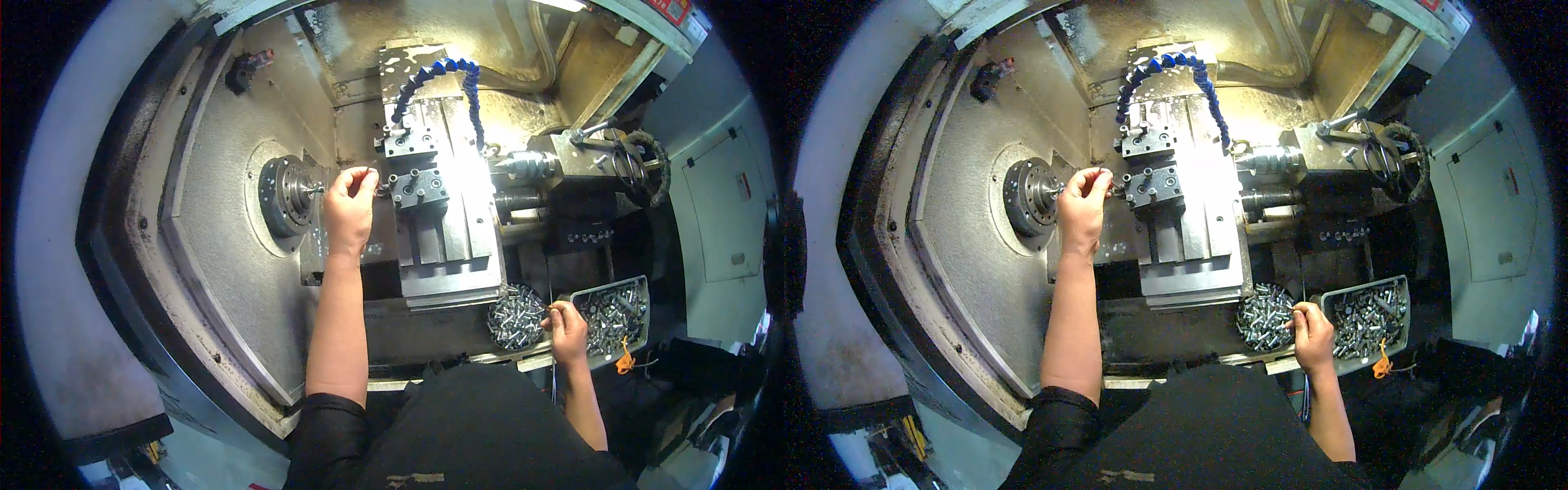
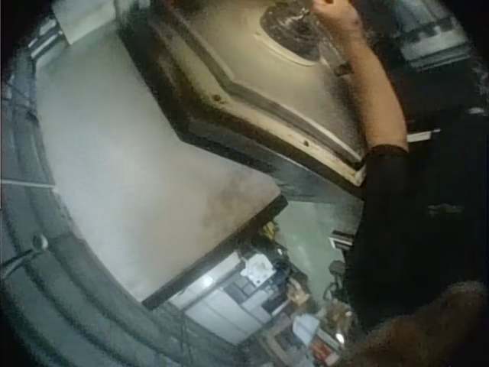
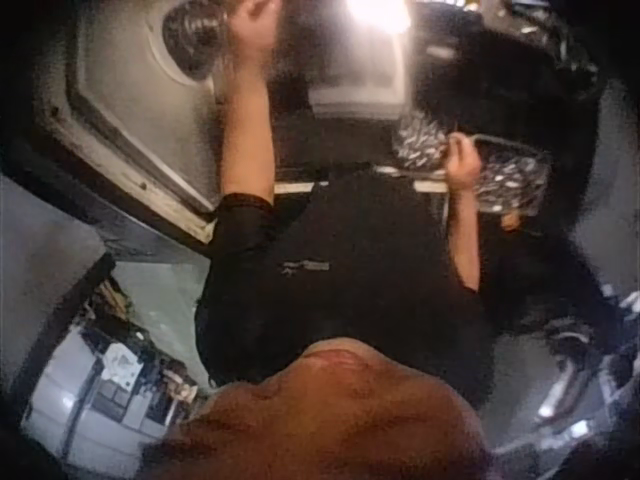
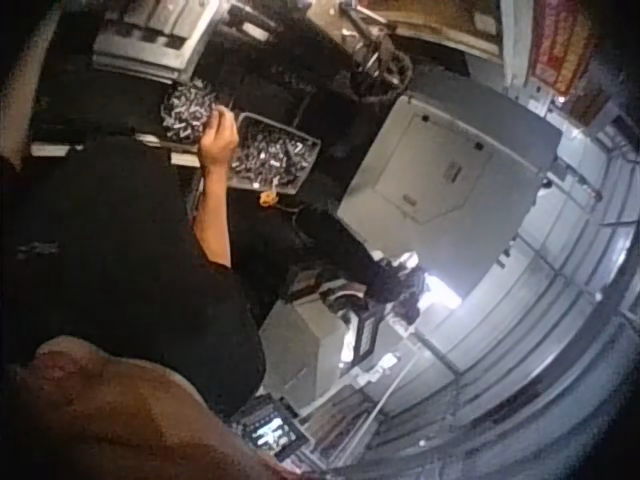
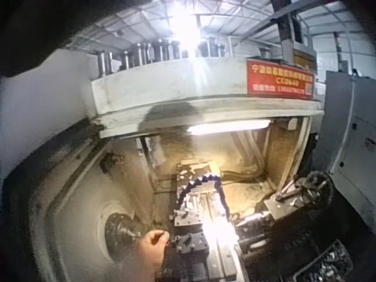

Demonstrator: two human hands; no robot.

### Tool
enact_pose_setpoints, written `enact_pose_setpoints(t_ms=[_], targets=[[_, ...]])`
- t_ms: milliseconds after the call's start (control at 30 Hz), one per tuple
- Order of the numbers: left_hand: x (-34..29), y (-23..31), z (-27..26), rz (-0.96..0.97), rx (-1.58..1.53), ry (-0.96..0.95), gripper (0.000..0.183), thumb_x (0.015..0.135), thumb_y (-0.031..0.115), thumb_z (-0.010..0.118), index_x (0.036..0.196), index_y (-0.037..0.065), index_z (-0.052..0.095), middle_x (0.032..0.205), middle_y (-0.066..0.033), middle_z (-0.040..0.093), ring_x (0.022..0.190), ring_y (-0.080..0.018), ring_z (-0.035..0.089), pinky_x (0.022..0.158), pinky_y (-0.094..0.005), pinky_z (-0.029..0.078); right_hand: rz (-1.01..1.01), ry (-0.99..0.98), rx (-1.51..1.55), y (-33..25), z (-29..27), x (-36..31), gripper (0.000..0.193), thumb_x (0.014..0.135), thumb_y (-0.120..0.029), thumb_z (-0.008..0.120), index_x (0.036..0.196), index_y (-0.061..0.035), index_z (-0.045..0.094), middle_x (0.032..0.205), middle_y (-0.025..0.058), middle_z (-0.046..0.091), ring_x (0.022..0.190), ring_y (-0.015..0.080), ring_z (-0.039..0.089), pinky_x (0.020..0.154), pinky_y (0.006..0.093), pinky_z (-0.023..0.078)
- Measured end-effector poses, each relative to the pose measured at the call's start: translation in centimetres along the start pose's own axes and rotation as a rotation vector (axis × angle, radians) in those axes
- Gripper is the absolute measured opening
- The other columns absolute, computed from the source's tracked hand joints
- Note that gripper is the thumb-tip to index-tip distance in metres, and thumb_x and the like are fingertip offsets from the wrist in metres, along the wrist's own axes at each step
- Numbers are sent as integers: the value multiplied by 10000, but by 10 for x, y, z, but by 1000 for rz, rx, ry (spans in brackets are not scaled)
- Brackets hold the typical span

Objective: The person replaces a cutting insert on a lathe tool holder by loosening the screw with a hex wrench, seating a new insert, and tightening it in place.

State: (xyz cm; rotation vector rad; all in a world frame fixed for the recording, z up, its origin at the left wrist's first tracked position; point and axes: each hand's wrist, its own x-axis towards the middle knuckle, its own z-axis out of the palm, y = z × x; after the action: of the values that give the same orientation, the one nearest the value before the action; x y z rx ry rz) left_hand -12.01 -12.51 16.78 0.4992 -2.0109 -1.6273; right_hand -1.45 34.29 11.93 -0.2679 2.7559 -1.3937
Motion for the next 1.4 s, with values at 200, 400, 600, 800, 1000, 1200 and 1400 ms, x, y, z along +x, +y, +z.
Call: enact_pose_setpoints(t_ms=[200,400,600,800,1000,1200,1400], targets=[[-2,-11,5,110,104,95,149,983,135,790,1080,22,780,938,-64,808,847,-118,743,787,-298,583,24,-18,13,-11,2,3,95,1071,-45,595,1076,13,670,883,129,693,742,208,755,661,338,563],[1,-15,4,199,213,128,130,953,125,803,1046,39,774,948,-120,811,847,-216,788,769,-346,597,0,-27,-8,-9,4,10,93,1072,-63,603,1068,0,672,876,128,692,726,217,746,653,348,561],[3,10,14,297,436,87,110,932,139,794,974,60,729,912,-132,774,817,-301,761,742,-400,581,-28,-7,-48,-7,-5,11,77,1048,-51,618,1069,-8,679,892,143,711,750,243,756,676,370,581],[6,4,-5,272,507,-95,134,907,135,785,968,30,727,861,-132,760,748,-264,722,739,-399,574,27,-36,-43,-10,-9,4,190,1006,-136,668,1158,-39,725,1051,172,769,931,354,763,818,427,615],[37,22,1,217,719,-176,356,1029,240,676,800,-22,603,640,-130,558,619,-186,443,609,-426,436,-98,59,-93,-10,-13,-3,143,1032,-178,661,1123,-77,707,1074,141,761,969,362,752,814,444,607],[62,-31,-6,-530,-420,-144,169,1034,278,622,1019,115,667,671,65,352,516,-75,309,445,-288,275,-87,81,-46,5,-15,-15,211,1074,-289,626,1156,-102,680,1106,151,754,982,398,743,810,498,596],[37,-14,0,-564,-850,-186,235,1076,140,560,846,92,574,737,-36,531,644,-196,479,635,-364,476,-92,38,-91,22,-16,-34,201,1092,-274,577,1184,-103,628,1112,141,704,1004,375,723,823,503,584]])
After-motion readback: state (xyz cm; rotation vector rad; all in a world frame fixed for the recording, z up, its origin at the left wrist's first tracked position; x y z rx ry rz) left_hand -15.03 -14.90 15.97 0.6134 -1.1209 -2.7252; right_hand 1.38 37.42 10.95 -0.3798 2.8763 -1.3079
